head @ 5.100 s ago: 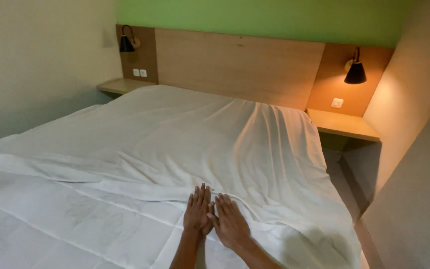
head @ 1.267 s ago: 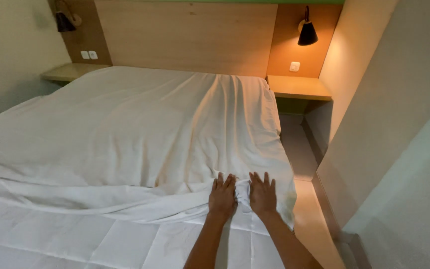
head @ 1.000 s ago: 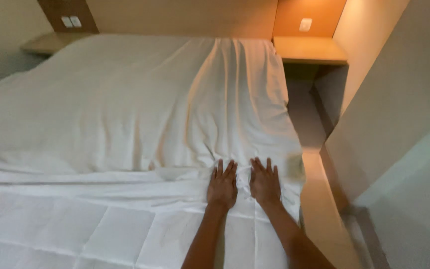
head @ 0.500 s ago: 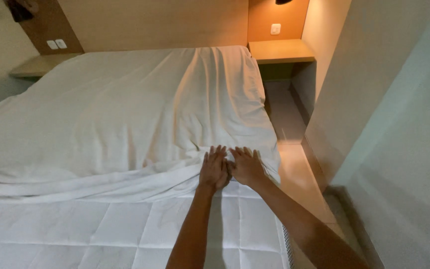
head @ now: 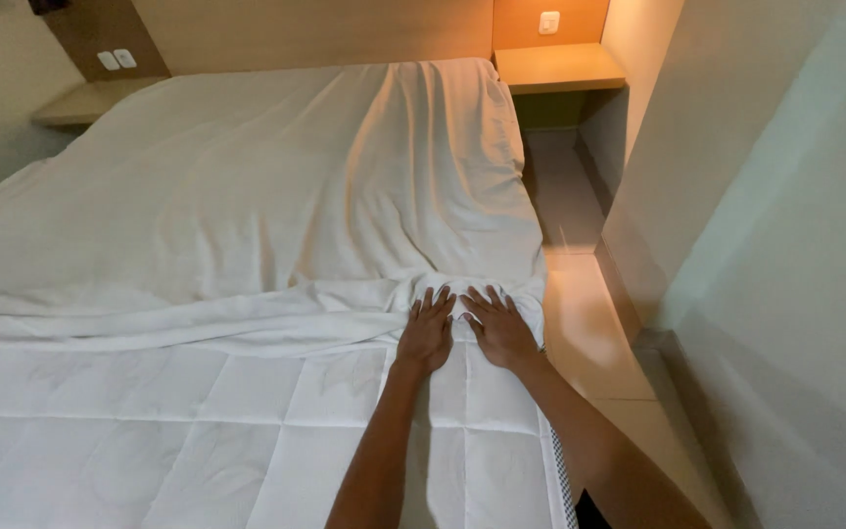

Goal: The person spreads a white bedsheet over a mattress, smoothing it out by hand. They move around the bed to tuck the sheet under the mattress at each corner and along the sides.

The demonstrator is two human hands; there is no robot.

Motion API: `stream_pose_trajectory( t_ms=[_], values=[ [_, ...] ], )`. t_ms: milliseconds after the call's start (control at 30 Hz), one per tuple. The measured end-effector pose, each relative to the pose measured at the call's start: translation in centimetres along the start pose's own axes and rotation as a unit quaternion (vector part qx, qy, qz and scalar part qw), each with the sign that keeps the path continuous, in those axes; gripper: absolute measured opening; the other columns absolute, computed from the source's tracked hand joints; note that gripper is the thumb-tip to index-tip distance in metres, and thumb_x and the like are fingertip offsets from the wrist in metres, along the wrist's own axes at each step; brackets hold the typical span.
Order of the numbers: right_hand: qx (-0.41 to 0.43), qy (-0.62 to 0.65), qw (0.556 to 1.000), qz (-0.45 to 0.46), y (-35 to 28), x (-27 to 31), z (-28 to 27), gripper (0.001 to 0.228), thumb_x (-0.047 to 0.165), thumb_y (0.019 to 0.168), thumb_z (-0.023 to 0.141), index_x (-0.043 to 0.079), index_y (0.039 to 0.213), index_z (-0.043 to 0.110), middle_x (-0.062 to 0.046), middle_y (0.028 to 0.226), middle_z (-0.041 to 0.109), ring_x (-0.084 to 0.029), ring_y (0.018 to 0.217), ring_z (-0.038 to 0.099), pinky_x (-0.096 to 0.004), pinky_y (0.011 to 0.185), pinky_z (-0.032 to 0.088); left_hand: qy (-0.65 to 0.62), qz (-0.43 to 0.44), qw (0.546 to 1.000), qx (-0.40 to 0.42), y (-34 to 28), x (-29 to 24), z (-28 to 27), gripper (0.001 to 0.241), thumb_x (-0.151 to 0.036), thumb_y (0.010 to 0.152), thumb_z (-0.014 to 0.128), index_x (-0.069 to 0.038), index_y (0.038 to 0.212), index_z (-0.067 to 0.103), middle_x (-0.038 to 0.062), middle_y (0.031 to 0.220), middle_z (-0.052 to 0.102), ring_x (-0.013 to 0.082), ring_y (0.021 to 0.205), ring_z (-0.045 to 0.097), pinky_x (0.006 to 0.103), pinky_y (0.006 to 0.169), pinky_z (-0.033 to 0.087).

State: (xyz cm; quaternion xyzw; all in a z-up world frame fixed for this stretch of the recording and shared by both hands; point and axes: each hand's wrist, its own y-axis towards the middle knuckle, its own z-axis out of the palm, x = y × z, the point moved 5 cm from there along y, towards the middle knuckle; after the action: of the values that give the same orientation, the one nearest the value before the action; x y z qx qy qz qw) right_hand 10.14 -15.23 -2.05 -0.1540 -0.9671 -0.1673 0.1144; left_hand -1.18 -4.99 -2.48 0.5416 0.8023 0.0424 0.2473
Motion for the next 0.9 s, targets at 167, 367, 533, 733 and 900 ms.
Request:
stream_pose_trajectory(
  t_ms=[167,367,533,733,900],
  values=[
    [0.011,0.056,0.998,-0.002,-3.8,1.1,-1.9,0.051,0.037,0.107,0.041,0.021,0.156,0.043,-0.002,0.166,0.033,-0.032,0.155,0.023,-0.055,0.124,0.019,-0.023,0.017,0.999,0.016,-2.9,-1.7,-0.8,0.051,-0.016,0.105,0.041,-0.010,0.156,0.040,0.009,0.168,0.031,0.0325,0.157,0.018,0.0483,0.127,0.016],
    [0.017,0.095,0.995,-0.012,-7.8,2.4,-3.2,0.048,0.033,0.107,0.041,0.023,0.154,0.045,0.001,0.166,0.036,-0.029,0.156,0.024,-0.051,0.125,0.019,-0.026,0.013,0.998,0.051,-6.5,-4.3,-2.3,0.052,-0.017,0.105,0.040,-0.012,0.158,0.038,0.006,0.169,0.029,0.0293,0.157,0.018,0.0454,0.128,0.015],
    [0.011,0.096,0.995,-0.033,-10.8,3.5,-4.6,0.048,0.031,0.107,0.041,0.023,0.154,0.046,0.001,0.166,0.037,-0.027,0.156,0.025,-0.051,0.124,0.019,-0.022,0.016,0.996,0.090,-9.3,-6.0,-3.6,0.053,-0.018,0.107,0.036,-0.012,0.159,0.035,0.005,0.170,0.025,0.0274,0.158,0.016,0.0445,0.128,0.013],
    [0.016,0.092,0.993,-0.069,-13.2,4.2,-5.0,0.048,0.031,0.107,0.039,0.021,0.154,0.047,0.000,0.167,0.034,-0.028,0.157,0.021,-0.052,0.125,0.017,-0.002,0.039,0.994,0.099,-11.7,-7.0,-4.1,0.055,-0.019,0.106,0.037,-0.012,0.160,0.032,0.004,0.171,0.023,0.0272,0.158,0.016,0.0451,0.128,0.013],
    [0.029,0.075,0.996,-0.043,-12.7,6.1,-7.4,0.057,0.038,0.104,0.043,0.020,0.157,0.040,-0.005,0.169,0.027,-0.028,0.158,0.012,-0.053,0.124,0.007,-0.055,0.045,0.995,0.074,-11.9,-8.0,-6.4,0.057,-0.028,0.107,0.039,-0.011,0.161,0.030,0.008,0.171,0.022,0.0300,0.158,0.014,0.0474,0.128,0.011]
  ],
)
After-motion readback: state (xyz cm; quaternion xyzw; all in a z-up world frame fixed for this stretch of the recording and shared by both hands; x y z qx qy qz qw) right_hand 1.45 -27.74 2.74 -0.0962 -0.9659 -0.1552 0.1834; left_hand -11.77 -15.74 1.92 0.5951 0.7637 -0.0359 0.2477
